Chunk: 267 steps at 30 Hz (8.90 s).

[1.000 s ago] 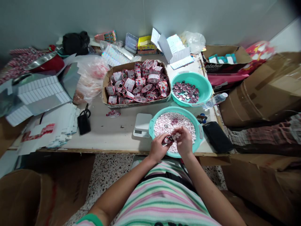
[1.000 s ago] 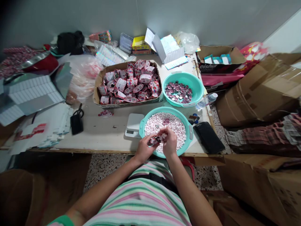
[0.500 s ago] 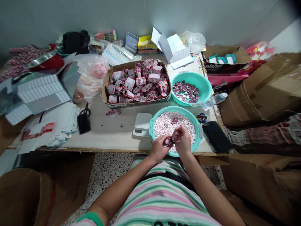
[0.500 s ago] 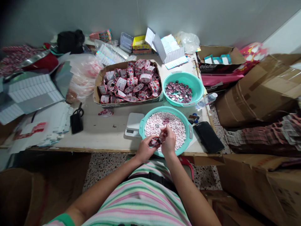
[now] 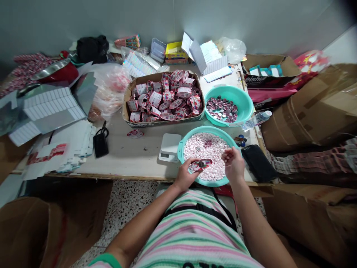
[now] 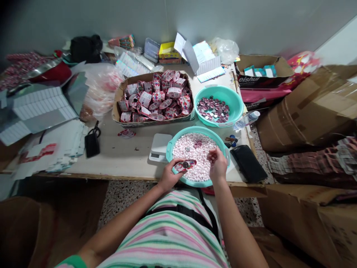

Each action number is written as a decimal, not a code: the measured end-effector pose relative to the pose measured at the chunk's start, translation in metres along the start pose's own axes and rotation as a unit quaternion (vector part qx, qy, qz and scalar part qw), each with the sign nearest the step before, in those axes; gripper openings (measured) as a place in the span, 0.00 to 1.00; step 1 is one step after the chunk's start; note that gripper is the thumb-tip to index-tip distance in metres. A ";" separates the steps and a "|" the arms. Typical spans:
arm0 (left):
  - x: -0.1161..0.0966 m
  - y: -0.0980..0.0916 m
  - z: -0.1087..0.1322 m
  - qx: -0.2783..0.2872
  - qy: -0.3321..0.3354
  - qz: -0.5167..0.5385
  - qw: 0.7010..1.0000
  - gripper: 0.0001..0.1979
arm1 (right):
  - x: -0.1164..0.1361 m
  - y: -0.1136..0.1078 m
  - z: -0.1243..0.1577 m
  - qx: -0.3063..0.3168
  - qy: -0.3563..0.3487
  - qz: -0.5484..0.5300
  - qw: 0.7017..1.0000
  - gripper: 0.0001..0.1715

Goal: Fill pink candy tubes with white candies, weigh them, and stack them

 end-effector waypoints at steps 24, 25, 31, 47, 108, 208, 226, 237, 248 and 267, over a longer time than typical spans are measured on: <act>0.038 -0.084 0.023 -0.286 -0.047 0.019 0.957 0.21 | -0.088 0.044 -0.057 0.232 -0.096 0.597 0.762 0.12; 0.047 -0.098 0.023 -0.320 -0.076 -0.004 0.944 0.20 | -0.088 0.043 -0.057 0.227 -0.097 0.599 0.762 0.12; 0.084 -0.147 -0.008 -0.316 -0.115 -0.093 0.937 0.17 | -0.083 0.030 -0.045 0.182 -0.111 0.593 0.777 0.13; 0.130 -0.145 -0.060 -0.190 -0.088 -0.146 0.967 0.34 | -0.066 -0.031 0.014 0.028 0.025 0.483 0.875 0.18; 0.020 -0.137 -0.040 -0.181 0.046 -0.296 0.937 0.21 | -0.080 -0.056 0.036 -0.038 0.000 0.370 0.928 0.14; 0.133 -0.129 0.060 -0.207 -0.155 -0.233 0.938 0.13 | -0.076 -0.048 0.034 -0.055 -0.017 0.425 0.903 0.14; 0.042 -0.030 -0.055 0.151 -0.045 -0.541 0.826 0.06 | -0.081 -0.038 0.035 -0.065 -0.038 0.523 0.849 0.14; 0.046 -0.023 -0.070 0.146 -0.027 -0.515 0.844 0.09 | -0.083 -0.038 0.035 -0.075 -0.024 0.529 0.845 0.14; 0.044 -0.109 -0.061 -0.109 -0.046 -0.417 0.901 0.08 | -0.084 -0.041 0.036 -0.076 -0.012 0.502 0.862 0.18; 0.095 -0.195 -0.026 -0.256 -0.041 -0.323 0.910 0.14 | -0.041 0.090 -0.006 0.062 -0.146 0.393 0.906 0.10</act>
Point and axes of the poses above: each hand's wrist, its own z-axis away from the middle knuckle, its own y-axis out of the palm, x = y × z, the point moved 5 cm from there along -z, towards the middle knuckle, and after that the axes turned 14 degrees about x, right-handed, at the moved point
